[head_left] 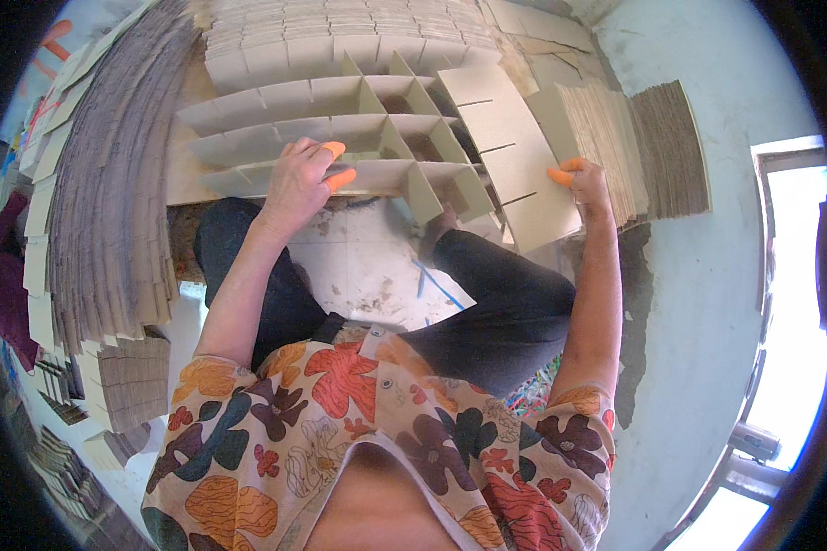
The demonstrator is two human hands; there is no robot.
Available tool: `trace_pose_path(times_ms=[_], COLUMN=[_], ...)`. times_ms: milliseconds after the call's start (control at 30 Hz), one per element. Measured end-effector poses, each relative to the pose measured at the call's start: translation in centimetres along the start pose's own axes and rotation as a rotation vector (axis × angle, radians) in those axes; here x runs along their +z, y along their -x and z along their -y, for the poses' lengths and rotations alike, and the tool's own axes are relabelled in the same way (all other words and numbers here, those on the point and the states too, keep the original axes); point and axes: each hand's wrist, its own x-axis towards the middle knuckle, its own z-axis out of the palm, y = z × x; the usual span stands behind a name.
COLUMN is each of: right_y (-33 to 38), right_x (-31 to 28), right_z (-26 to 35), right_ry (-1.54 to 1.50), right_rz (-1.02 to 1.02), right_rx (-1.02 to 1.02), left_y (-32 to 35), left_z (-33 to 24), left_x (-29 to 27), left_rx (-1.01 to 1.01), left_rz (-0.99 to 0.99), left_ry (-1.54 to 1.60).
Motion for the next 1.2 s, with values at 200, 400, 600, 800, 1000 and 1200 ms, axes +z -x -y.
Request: trace_pose_path(times_ms=[200,400,600,800,1000,1200], right_y=[0.6,2.5,2.1,2.0,2.5,2.8], right_x=[0.6,1.3,0.8,-1.2,-3.4,0.2], right_z=[0.7,3.1,2.9,3.1,5.9,10.5], right_ry=[-0.247,-0.164,-0.251,-0.489,-0.355,-0.098], right_rz=[-0.005,0.019,-0.032,-0.176,-0.352,-0.346], right_rx=[0.050,0.031,0.063,-0.005,-0.204,-0.201], left_y=[0.5,0.7,0.8,1.0,1.7,1.5], left_z=[0.3,0.4,0.3,0.6,1.7,0.6], left_x=[0.1,0.3,-0.1,-1.2,-1.9,-1.4], left_rx=[-0.023,-0.042,-0.051,-0.080,-0.086,-0.070], left_rz=[0.011,-0.006,-0.030,-0.091,-0.128,-0.138], left_ry=[-0.035,-0.015,0.013,0.031,0.009,0.052])
